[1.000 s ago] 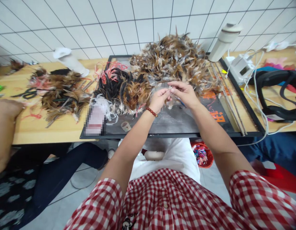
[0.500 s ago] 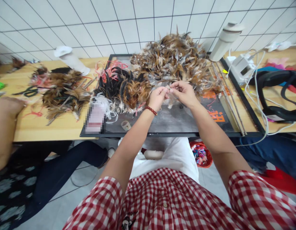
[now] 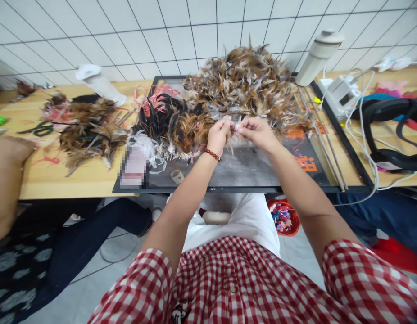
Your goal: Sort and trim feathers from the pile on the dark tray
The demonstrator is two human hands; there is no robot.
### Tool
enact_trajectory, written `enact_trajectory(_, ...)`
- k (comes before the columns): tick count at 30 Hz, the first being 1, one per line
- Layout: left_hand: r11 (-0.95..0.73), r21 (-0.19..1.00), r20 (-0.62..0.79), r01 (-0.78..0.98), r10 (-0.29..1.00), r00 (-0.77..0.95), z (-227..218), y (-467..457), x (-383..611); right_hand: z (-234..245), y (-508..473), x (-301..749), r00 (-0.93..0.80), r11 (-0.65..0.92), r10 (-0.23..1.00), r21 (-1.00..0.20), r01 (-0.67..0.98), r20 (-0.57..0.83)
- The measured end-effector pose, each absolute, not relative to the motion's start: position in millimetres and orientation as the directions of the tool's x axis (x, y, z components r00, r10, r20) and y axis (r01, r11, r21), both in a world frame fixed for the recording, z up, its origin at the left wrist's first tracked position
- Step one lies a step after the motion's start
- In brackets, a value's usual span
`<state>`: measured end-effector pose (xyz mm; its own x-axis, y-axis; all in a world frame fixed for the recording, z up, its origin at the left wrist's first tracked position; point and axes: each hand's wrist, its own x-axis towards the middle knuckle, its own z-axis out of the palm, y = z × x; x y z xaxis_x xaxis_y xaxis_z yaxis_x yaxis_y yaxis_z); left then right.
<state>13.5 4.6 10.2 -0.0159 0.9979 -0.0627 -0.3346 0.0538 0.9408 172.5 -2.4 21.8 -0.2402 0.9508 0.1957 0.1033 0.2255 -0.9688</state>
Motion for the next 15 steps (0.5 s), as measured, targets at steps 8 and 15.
enact_trajectory(8,0.041,0.946,-0.029,-0.322,0.999,0.043,11,-2,19,9,0,157,-0.077,0.040,0.995,-0.973,-0.229,0.059)
enact_trajectory(15,0.179,0.882,-0.109,-0.436,0.978,0.179,23,-11,20,14,-2,159,-0.087,-0.056,0.996,-0.966,-0.251,-0.035)
